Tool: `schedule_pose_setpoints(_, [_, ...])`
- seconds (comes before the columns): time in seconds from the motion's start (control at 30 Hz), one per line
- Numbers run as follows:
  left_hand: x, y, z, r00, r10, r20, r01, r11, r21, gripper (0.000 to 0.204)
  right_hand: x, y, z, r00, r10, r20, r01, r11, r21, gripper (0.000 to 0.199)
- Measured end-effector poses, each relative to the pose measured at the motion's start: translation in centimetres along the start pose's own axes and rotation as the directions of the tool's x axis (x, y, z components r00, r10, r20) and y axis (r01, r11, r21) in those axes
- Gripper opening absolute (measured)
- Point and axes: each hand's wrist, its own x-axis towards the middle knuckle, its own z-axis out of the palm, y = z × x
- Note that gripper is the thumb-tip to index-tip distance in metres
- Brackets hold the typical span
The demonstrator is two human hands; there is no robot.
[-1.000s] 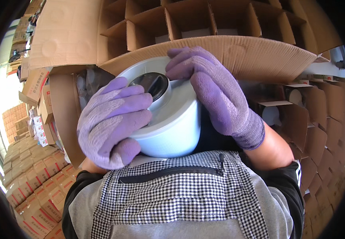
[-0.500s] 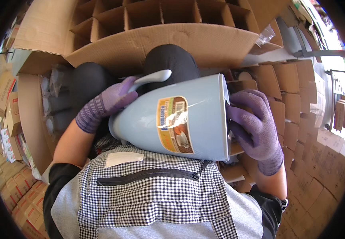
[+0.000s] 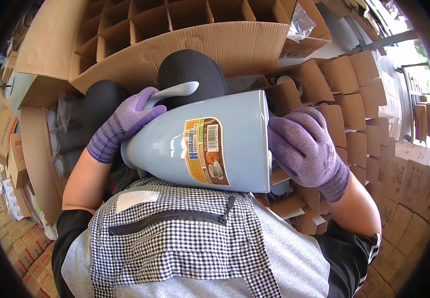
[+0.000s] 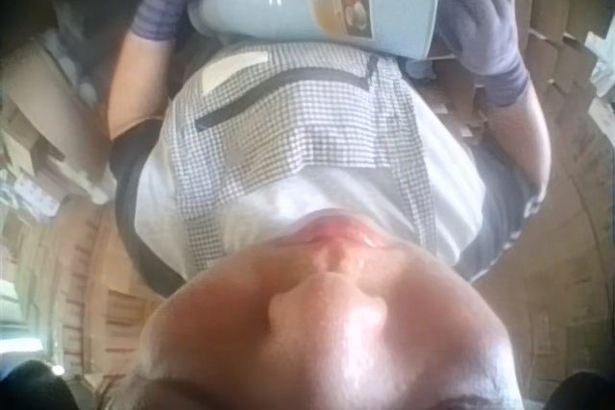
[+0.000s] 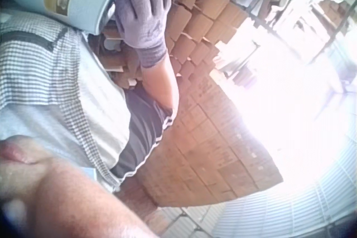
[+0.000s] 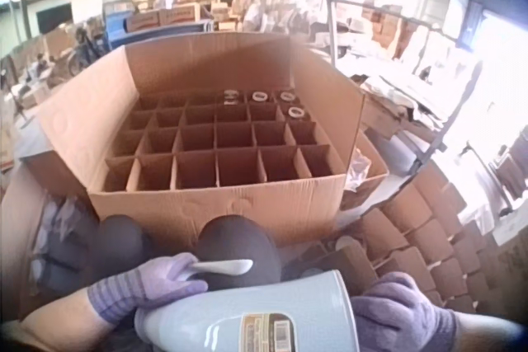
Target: The person assembles vacuum flasks by taking a glass liner, inserting it into a plastic housing, screwing on a base cap, and placing the unit into a box.
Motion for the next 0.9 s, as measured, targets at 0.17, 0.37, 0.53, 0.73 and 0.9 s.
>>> schedule_pose_setpoints(0.17, [-0.7, 0.3, 0.0, 1.0, -0.004, -0.014, 0.003, 0.999, -0.044, 0.064, -0.9, 0.2, 1.5, 0.977, 0.186, 0.107, -0.201, 0.967, 0.159, 0.037])
schedule_pose_setpoints(0.37, [-0.8, 0.5, -0.4, 1.0, -0.002, -0.008, 0.001, 0.999, -0.049, 0.057, 0.5, -1.6, 0.6, 0.463, 0.555, 0.691, -0.846, 0.044, 0.532, 0.034])
schedule_pose_setpoints(0.53, [0.3, 0.6, -0.4, 0.998, -0.051, 0.043, 0.062, 0.954, -0.294, 0.047, 1.2, -0.4, -0.8, 0.943, 0.279, 0.183, -0.312, 0.931, 0.19, 0.024])
schedule_pose_setpoints(0.73, [1.8, -0.8, 0.0, 0.986, -0.038, 0.162, 0.121, 0.832, -0.542, 0.031, 3.4, 2.4, -0.7, 0.897, -0.426, -0.12, 0.395, 0.893, -0.215, 0.03])
schedule_pose_setpoints(0.9, [2.7, -2.5, 1.2, 0.97, -0.035, 0.239, 0.186, 0.738, -0.649, 0.036, 7.6, 2.7, -2.4, 0.811, -0.577, -0.097, 0.544, 0.805, -0.236, 0.029])
